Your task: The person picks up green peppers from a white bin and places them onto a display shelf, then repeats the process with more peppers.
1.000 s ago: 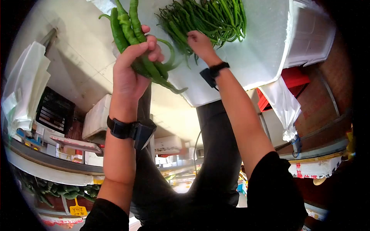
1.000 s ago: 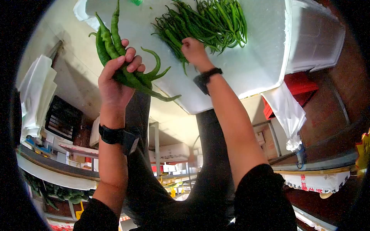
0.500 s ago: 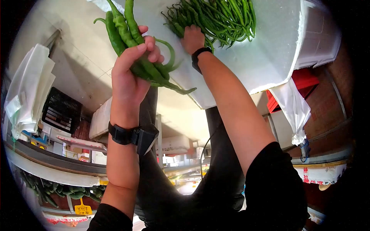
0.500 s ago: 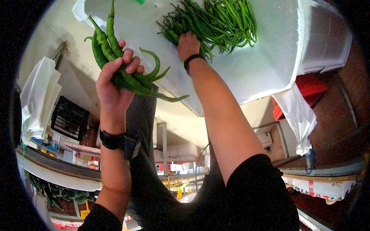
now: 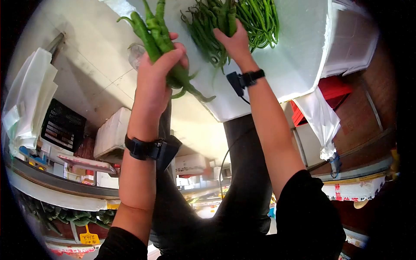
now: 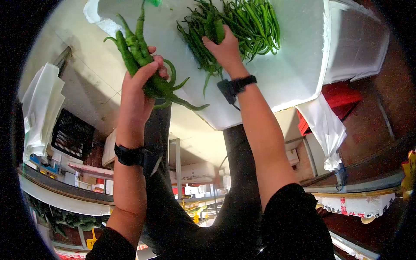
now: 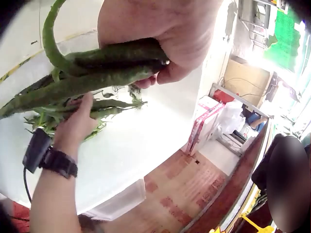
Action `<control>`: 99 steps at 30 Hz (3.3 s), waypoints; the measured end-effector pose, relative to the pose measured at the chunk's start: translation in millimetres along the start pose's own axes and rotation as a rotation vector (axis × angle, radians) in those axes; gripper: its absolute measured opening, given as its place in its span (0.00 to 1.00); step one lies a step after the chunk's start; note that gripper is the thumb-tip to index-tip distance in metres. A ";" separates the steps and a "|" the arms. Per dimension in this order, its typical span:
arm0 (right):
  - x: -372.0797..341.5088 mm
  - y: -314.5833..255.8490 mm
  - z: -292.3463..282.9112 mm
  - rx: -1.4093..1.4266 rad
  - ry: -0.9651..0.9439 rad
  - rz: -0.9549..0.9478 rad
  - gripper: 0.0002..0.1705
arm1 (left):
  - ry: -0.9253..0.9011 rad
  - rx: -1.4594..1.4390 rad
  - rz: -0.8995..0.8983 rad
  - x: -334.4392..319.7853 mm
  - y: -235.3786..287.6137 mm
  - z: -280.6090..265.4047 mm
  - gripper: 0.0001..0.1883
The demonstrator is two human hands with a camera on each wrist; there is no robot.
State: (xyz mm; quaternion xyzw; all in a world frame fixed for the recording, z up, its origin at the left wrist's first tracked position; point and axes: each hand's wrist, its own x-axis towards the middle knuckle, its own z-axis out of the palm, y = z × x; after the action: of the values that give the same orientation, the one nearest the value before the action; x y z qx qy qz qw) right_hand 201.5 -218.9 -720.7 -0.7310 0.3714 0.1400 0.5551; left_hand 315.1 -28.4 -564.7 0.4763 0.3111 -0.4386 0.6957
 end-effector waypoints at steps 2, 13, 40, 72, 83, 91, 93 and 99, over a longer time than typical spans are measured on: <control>-9.7 -35.1 -22.3 0.012 0.000 -0.045 0.40 | 0.018 0.129 0.023 -2.8 1.2 9.2 0.22; -92.8 -149.3 -19.0 0.468 -0.113 0.032 0.23 | -0.132 0.049 -0.103 -11.6 -19.1 40.3 0.27; -17.8 92.2 72.8 -0.573 -0.009 0.151 0.37 | -0.120 -0.199 -0.052 -7.8 22.6 -9.1 0.31; -5.2 92.9 82.0 -0.536 0.168 0.045 0.20 | -0.074 -0.186 -0.066 -1.8 26.0 -11.9 0.30; -6.6 123.4 51.6 -0.699 -0.117 -0.018 0.22 | -0.093 -0.227 -0.082 0.5 24.1 -14.2 0.30; 5.9 97.1 59.5 -0.706 -0.178 0.096 0.32 | -0.106 -0.184 -0.065 2.3 23.8 -13.0 0.30; -2.0 92.4 53.4 -0.591 -0.132 0.097 0.31 | -0.092 -0.183 -0.066 1.3 24.0 -10.1 0.30; -2.8 78.8 51.3 -0.576 -0.241 0.129 0.28 | -0.093 -0.180 -0.075 3.1 23.3 -11.7 0.30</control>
State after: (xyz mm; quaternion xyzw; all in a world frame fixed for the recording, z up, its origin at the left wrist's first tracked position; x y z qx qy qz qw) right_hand 155.1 -179.3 -792.4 -0.8112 0.2936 0.3597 0.3554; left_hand 337.3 -14.7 -562.4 0.3792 0.3343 -0.4560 0.7325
